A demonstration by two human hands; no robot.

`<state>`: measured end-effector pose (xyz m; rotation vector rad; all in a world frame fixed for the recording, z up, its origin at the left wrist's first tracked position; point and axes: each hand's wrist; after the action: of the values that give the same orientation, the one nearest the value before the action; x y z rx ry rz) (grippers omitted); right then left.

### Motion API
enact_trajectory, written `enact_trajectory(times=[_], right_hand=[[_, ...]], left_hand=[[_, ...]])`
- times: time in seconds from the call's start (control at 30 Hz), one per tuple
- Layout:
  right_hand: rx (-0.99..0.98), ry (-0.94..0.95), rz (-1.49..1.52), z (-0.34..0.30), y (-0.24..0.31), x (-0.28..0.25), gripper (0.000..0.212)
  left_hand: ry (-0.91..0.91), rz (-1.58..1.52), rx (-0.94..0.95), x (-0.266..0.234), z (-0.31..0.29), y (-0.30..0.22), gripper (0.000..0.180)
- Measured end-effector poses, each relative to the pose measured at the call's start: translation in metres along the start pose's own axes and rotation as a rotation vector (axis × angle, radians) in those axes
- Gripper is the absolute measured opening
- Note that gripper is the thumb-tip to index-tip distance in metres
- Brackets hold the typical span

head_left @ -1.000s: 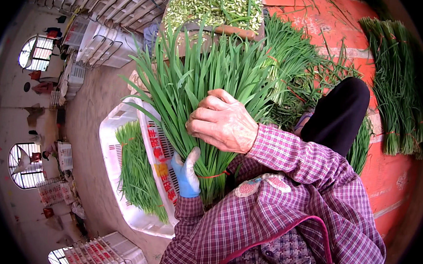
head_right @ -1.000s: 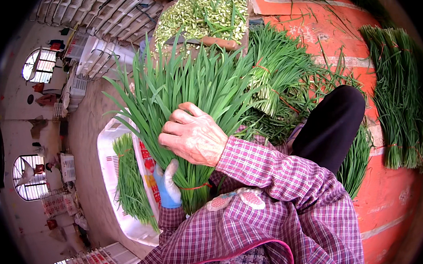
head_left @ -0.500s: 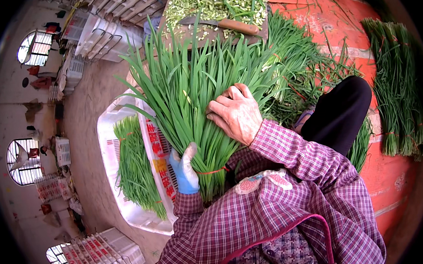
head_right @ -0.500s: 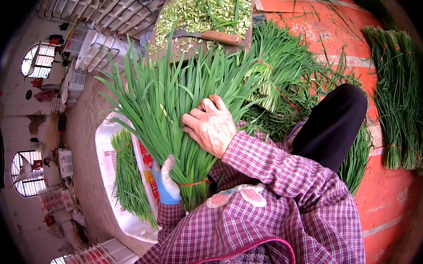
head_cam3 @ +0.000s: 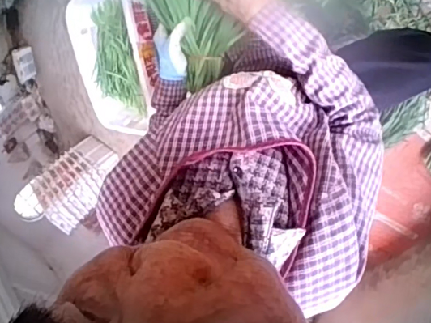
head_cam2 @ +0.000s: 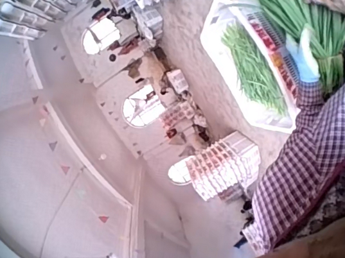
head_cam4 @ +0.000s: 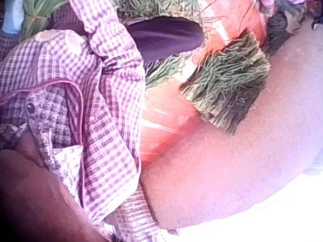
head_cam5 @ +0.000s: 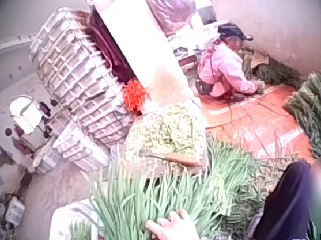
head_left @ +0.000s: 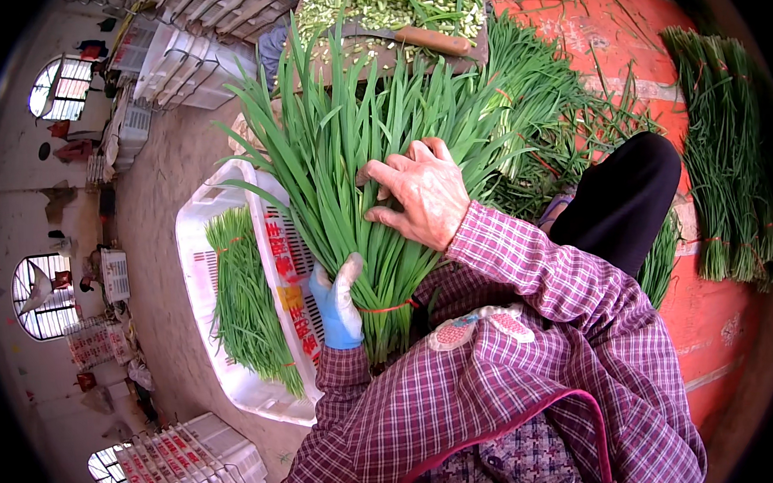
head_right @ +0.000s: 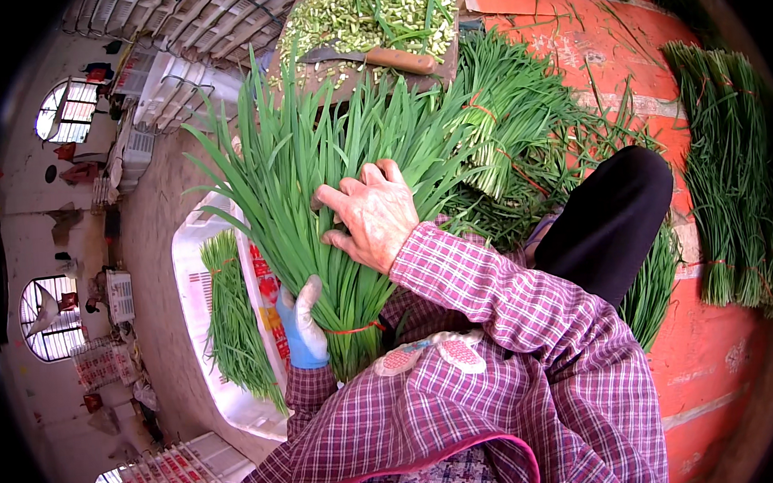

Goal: The person sorts bundles of green chives by hand, removing individual blades and trimming the roots with a knife.

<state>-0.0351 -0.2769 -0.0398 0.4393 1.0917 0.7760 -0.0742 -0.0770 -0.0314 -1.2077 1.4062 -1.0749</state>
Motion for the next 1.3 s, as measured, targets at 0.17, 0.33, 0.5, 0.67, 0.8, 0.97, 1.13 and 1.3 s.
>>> enact_trajectory(times=[0.17,0.33,0.5,0.67,0.8,0.97,1.13,1.3], right_hand=[[-0.017,0.041,-0.047,0.002,0.000,0.001,0.032],[-0.021,0.008,-0.072,0.002,0.000,0.007,0.030],[-0.046,0.044,-0.048,0.001,0.001,0.006,0.026],[-0.274,-0.098,-0.103,-0.020,0.008,-0.003,0.016],[-0.506,-0.027,-0.044,-0.039,0.021,-0.001,0.021],[-0.541,0.077,0.089,-0.049,0.027,0.021,0.026],[-0.286,0.154,0.603,-0.042,0.031,0.043,0.021],[-0.150,0.438,0.936,-0.038,0.020,0.039,0.025]], left_hand=[[0.018,0.012,-0.002,-0.002,0.001,0.002,0.044],[0.013,0.005,-0.005,-0.002,0.001,0.003,0.043],[0.011,0.080,-0.005,0.002,0.001,-0.001,0.053],[-0.013,0.037,0.007,0.000,0.003,0.001,0.039],[-0.002,-0.001,0.020,0.001,0.007,0.001,0.035],[0.005,0.012,0.027,-0.002,0.008,0.007,0.030],[-0.051,-0.066,0.056,-0.004,0.006,0.018,0.030],[0.004,0.089,0.059,-0.010,0.004,0.018,0.031]])
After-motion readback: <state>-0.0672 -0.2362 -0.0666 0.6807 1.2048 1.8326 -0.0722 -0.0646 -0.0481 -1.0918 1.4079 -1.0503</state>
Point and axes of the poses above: each hand's wrist, its own z-axis towards the middle knuckle, its own x-axis out of the palm, y = z × x, and after that the axes turned 3 degrees about y, right-handed
